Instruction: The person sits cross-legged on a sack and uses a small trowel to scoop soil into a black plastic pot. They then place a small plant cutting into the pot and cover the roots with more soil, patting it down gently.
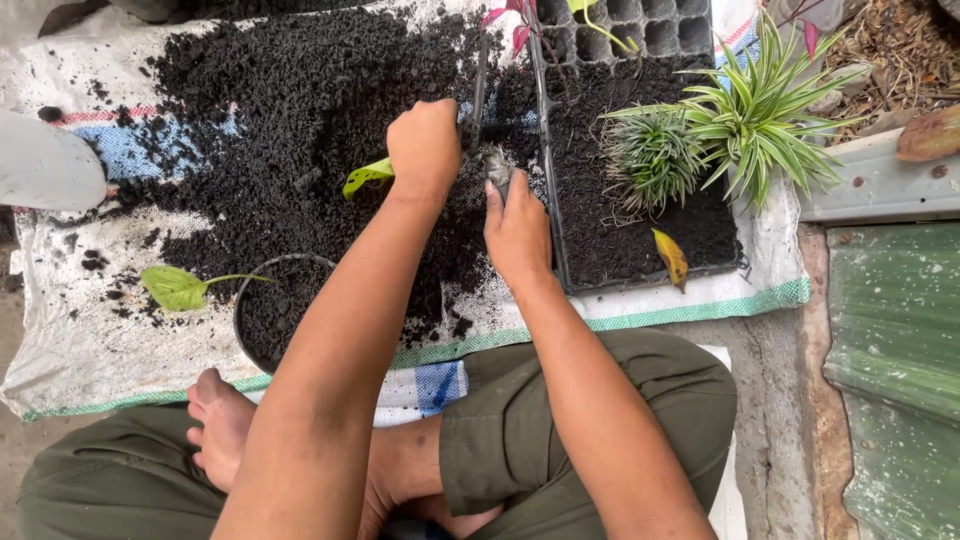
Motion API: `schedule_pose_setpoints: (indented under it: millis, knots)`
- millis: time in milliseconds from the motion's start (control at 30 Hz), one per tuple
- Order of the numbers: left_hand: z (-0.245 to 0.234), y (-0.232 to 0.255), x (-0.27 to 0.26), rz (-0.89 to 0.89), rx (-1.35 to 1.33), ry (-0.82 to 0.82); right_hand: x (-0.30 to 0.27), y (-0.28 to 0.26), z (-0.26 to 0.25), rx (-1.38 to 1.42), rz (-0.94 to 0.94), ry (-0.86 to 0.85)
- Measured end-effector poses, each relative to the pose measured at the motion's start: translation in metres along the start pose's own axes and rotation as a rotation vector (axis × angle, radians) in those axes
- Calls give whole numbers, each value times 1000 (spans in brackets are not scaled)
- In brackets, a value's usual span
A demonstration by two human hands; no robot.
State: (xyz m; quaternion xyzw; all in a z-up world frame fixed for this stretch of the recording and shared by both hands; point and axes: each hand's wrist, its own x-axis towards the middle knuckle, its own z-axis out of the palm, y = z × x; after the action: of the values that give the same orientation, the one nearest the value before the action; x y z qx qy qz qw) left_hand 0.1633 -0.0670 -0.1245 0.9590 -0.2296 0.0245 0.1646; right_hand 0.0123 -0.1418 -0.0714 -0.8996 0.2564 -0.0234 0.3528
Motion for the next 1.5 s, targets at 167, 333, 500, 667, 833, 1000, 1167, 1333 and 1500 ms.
schedule_pose_setpoints:
  millis: [167,333,500,667,833,1000,1167,1333,1500]
  knots:
    - [4,-1,2,5,2,31,3,-1,0,8,67,-61]
    - [7,-2,1,-5,-10,39,3,4,3,15,2,-16]
    - [3,-2,2,-18,-23,26,7,5,6,12,59,-101]
    - [6,-2,3,-29,0,16,6,3,5,-15,57,-93]
    - [8,-2,6,-43,5,-8,1,-2,-3,9,-129,113]
    - [12,-4,11,-55,67,-4,14,4,8,-84,108,-175]
    - [-1,-7,12,-39,-2,-127,-2,-15,-7,-5,132,-134]
    - [-18,-2,5,-57,-37,-159,-5,-7,-6,-12,124,-122]
    - [-67,5,2,-245,-295,-17,5,11,8,130,111,-25]
